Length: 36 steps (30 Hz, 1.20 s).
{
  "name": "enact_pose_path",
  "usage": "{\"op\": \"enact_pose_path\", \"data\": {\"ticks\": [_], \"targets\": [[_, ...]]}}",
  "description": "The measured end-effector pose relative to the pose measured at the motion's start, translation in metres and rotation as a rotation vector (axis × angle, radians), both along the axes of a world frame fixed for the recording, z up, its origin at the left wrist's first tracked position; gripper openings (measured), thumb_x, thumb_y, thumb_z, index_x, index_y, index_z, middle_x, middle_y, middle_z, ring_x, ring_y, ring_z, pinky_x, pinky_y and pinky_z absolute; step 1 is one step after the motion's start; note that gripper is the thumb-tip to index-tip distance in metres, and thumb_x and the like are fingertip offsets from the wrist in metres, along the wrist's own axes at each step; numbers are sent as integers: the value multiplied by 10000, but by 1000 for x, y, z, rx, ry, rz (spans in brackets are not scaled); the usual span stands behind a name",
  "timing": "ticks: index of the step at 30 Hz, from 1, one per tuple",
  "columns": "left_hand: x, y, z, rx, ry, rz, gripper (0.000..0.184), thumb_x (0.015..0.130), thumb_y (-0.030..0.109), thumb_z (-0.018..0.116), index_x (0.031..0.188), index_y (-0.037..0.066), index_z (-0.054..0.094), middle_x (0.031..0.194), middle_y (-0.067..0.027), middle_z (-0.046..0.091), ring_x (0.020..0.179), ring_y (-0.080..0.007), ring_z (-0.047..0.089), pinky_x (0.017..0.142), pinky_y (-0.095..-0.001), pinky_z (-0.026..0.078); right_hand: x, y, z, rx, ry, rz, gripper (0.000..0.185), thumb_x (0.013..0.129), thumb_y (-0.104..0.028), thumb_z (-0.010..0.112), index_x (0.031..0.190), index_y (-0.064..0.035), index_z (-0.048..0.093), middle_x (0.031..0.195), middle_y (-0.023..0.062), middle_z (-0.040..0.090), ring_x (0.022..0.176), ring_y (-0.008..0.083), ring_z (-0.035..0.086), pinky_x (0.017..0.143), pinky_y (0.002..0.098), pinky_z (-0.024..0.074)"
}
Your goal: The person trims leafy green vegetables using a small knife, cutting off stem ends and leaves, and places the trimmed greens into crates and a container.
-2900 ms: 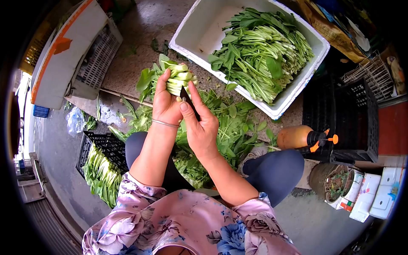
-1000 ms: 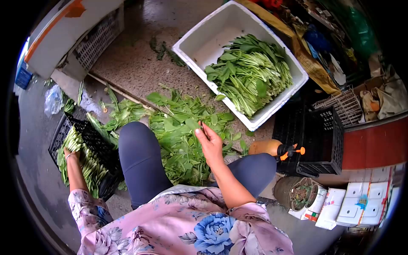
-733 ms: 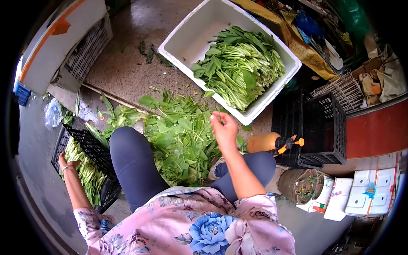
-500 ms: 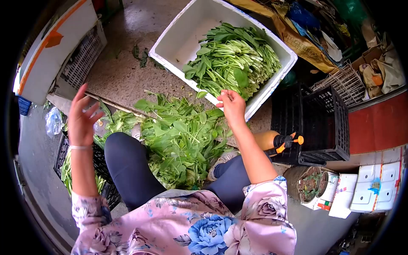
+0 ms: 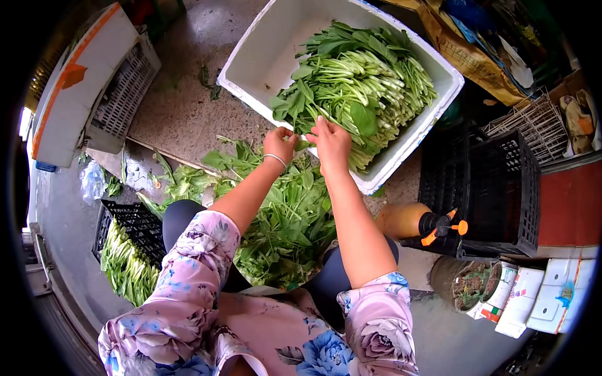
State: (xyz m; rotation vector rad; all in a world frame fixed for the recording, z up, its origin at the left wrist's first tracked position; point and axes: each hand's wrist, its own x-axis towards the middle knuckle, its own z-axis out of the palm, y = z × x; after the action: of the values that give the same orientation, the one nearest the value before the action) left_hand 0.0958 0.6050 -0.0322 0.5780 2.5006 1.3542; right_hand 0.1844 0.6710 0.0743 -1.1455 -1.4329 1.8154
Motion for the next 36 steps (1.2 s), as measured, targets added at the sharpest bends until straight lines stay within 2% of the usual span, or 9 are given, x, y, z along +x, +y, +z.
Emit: {"op": "enact_pose_path", "data": {"ticks": [4, 7, 11, 12, 15, 19, 20, 28, 36], "targets": [[-29, -10, 28, -52, -356, -254, 201, 758, 173, 679, 776, -19, 624, 625, -80, 612, 478, -124, 572, 454, -254, 488, -8, 4, -11, -63, 30, -35, 276, 851, -185, 573, 933, 78, 567, 857, 157, 619, 694, 205, 636, 536, 259, 459], [-37, -33, 70, 129, -626, -191, 173, 815, 139, 619, 861, -27, 605, 724, -74, 624, 569, -165, 610, 514, -273, 528, -5, 6, -18, -185, 31, -26, 204, 830, -152, 587, 900, 38, 566, 885, 124, 636, 744, 189, 650, 475, 219, 386], [-21, -55, 77, 574, -1312, 236, 373, 860, 139, 558, 1164, -40, 438, 1078, -181, 513, 982, -283, 556, 710, -318, 540, 0, 9, -25, -242, 49, -41, 188, 806, -126, 611, 933, -2, 548, 921, 99, 641, 826, 178, 648, 455, 206, 309], [-11, -62, 87, 456, -1319, 195, 558, 869, 249, 551, 1285, -22, 297, 1288, -245, 325, 1134, -371, 425, 824, -417, 494, 1, 9, -24, -251, 38, -39, 187, 806, -118, 608, 940, -3, 549, 916, 92, 644, 825, 177, 648, 474, 211, 321], [0, -52, 85, 298, -1437, 171, 683, 868, 372, 525, 1340, 2, 198, 1371, -254, 194, 1162, -424, 371, 904, -495, 417, 5, 4, -25, -257, 27, -9, 201, 806, -118, 611, 956, 0, 546, 926, 96, 642, 828, 178, 645, 496, 218, 331], [-7, -40, 77, 546, -1317, -229, 674, 851, 459, 519, 1303, 17, 285, 1271, -211, 409, 1143, -338, 436, 894, -432, 409, 4, -11, -19, -201, 55, -129, 215, 801, -104, 611, 966, 13, 539, 898, 100, 643, 815, 179, 646, 467, 198, 325], [-7, -35, 78, 553, -1305, -187, 621, 852, 459, 522, 1253, 22, 339, 1131, -161, 518, 1054, -271, 500, 861, -383, 420, 6, -13, -20, -204, 54, -121, 232, 803, -115, 618, 978, 13, 536, 922, 108, 639, 826, 182, 642, 486, 211, 330], [-8, -16, 85, 511, -1265, -257, 340, 844, 290, 600, 1037, 35, 484, 959, -89, 564, 784, -182, 565, 746, -343, 469, 15, -24, -13, -219, 41, -75, 242, 803, -118, 630, 986, 11, 540, 903, 92, 642, 797, 182, 648, 464, 208, 333], [-8, -16, 77, 551, -1281, -367, 127, 861, 150, 561, 925, 41, 546, 847, -75, 616, 757, -186, 613, 712, -363, 515, 20, -40, 4, -292, 17, 70, 189, 804, -127, 630, 946, -17, 574, 855, 76, 654, 746, 168, 654, 437, 193, 301]]}}
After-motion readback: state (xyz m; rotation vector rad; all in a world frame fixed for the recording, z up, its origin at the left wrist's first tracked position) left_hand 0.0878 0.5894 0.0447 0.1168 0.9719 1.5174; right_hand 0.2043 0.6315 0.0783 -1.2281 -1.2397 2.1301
